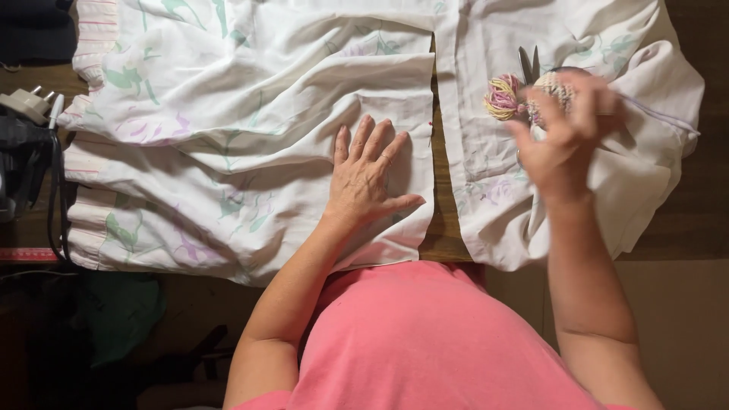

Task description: Measuring, pinning, and cutting a piece of floral fabric on a work table.

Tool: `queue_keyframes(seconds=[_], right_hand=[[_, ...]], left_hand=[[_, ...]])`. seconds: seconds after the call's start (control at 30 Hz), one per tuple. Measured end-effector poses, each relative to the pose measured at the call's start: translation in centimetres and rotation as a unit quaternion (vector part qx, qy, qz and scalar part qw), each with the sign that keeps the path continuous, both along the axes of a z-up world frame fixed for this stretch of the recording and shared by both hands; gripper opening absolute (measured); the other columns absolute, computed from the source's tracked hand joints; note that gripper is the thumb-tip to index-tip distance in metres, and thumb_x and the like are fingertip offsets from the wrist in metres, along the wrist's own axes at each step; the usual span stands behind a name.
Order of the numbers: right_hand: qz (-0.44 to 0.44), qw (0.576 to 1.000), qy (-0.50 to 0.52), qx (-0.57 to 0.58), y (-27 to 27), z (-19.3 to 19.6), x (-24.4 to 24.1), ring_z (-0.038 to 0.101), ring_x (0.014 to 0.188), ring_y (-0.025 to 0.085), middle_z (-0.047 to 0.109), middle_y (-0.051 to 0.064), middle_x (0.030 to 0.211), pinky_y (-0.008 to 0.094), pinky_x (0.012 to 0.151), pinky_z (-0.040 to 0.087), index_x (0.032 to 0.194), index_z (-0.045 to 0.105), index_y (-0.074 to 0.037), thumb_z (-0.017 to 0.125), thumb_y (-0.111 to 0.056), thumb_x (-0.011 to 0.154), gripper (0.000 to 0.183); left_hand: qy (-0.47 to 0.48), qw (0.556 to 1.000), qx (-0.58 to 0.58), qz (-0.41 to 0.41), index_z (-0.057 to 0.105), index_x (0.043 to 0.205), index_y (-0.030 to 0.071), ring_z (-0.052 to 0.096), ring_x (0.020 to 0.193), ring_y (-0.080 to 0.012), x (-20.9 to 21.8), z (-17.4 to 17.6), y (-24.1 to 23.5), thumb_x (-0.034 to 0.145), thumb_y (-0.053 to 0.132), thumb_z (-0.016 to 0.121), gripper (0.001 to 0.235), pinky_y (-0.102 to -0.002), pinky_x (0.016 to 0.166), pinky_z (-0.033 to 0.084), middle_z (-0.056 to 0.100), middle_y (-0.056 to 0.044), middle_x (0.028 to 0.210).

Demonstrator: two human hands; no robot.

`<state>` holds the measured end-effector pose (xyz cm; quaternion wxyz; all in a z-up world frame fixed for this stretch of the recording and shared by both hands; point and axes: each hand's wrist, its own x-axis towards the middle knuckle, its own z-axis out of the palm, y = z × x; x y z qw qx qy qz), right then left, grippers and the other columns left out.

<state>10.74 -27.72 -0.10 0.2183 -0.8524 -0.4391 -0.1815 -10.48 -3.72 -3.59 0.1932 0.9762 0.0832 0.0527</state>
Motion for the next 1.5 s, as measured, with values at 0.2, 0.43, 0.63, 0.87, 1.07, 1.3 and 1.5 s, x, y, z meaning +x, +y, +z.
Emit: queue_keyframes(seconds=[0.2, 0.43, 0.63, 0.87, 1.07, 1.3, 1.5], right_hand=[[0.030, 0.944, 0.321, 0.070, 6.9, -6.0, -3.1, 0.067, 0.077, 0.019, 0.065, 0.003, 0.097, 0.027, 0.063, 0.054, 0.101, 0.079, -0.016, 0.092, -0.018, 0.080, 0.026], [-0.040, 0.934, 0.355, -0.008, 8.5, -6.2, -2.6, 0.068, 0.074, 0.014, 0.062, -0.004, 0.089, 0.030, 0.070, 0.053, 0.097, 0.077, -0.023, 0.088, -0.020, 0.076, 0.024], [-0.058, 0.928, 0.361, -0.077, 9.8, -5.5, -1.8, 0.072, 0.088, 0.028, 0.065, 0.001, 0.091, 0.042, 0.082, 0.055, 0.093, 0.076, -0.022, 0.086, -0.019, 0.076, 0.020], [-0.048, 0.918, 0.376, -0.116, 10.9, -4.4, -1.5, 0.072, 0.096, 0.031, 0.066, 0.002, 0.095, 0.046, 0.086, 0.055, 0.091, 0.074, -0.024, 0.084, -0.020, 0.078, 0.016], [-0.081, 0.903, 0.413, -0.086, 9.7, -3.6, -0.2, 0.073, 0.096, 0.032, 0.073, 0.005, 0.092, 0.048, 0.086, 0.056, 0.093, 0.074, -0.021, 0.076, -0.027, 0.083, 0.012], [-0.047, 0.963, 0.087, 0.252, -1.8, 1.9, 6.0, 0.063, 0.084, 0.028, 0.065, 0.016, 0.093, 0.039, 0.073, 0.053, 0.104, 0.059, 0.003, 0.069, -0.004, 0.111, 0.014], [-0.065, 0.988, 0.000, 0.140, -4.9, -0.5, 6.9, 0.060, 0.086, 0.034, 0.067, 0.016, 0.095, 0.046, 0.076, 0.048, 0.101, 0.063, 0.002, 0.072, -0.004, 0.111, 0.015]], left_hand=[[0.034, 0.999, -0.030, -0.002, 0.041, 0.158, 0.027, 0.018, 0.158, -0.0339, -0.1, 0.4, -0.1, 0.067, 0.089, 0.070, 0.114, -0.061, 0.127, 0.002, 0.036, -0.009, 0.164], [0.019, 0.999, -0.033, -0.003, 0.041, 0.157, 0.026, 0.019, 0.157, -0.0341, -0.3, 0.2, -0.1, 0.065, 0.089, 0.071, 0.115, -0.063, 0.127, 0.003, 0.036, -0.009, 0.164], [0.013, 0.999, -0.042, -0.005, 0.041, 0.158, 0.026, 0.019, 0.157, -0.0360, -0.1, 0.1, 0.0, 0.066, 0.089, 0.071, 0.115, -0.065, 0.126, 0.002, 0.035, -0.010, 0.165], [0.007, 0.999, -0.038, -0.004, 0.041, 0.157, 0.027, 0.020, 0.157, -0.0352, -0.3, 0.0, 0.0, 0.065, 0.088, 0.072, 0.115, -0.065, 0.126, 0.002, 0.036, -0.010, 0.164], [-0.060, 0.998, -0.028, -0.005, 0.052, 0.149, 0.022, 0.035, 0.151, -0.0356, -0.5, -1.0, -0.4, 0.070, 0.083, 0.072, 0.103, -0.066, 0.124, 0.014, 0.048, -0.010, 0.154], [-0.179, 0.983, -0.041, -0.030, 0.070, 0.107, 0.021, 0.058, 0.111, -0.0280, -3.2, 1.6, -1.2, 0.088, 0.036, 0.074, 0.025, -0.046, 0.096, 0.038, 0.066, -0.001, 0.113], [-0.062, 0.986, -0.071, -0.136, 0.069, 0.091, 0.016, 0.061, 0.087, -0.0254, -4.5, 1.5, -1.4, 0.082, 0.015, 0.070, 0.009, -0.040, 0.076, 0.042, 0.072, 0.001, 0.086]])
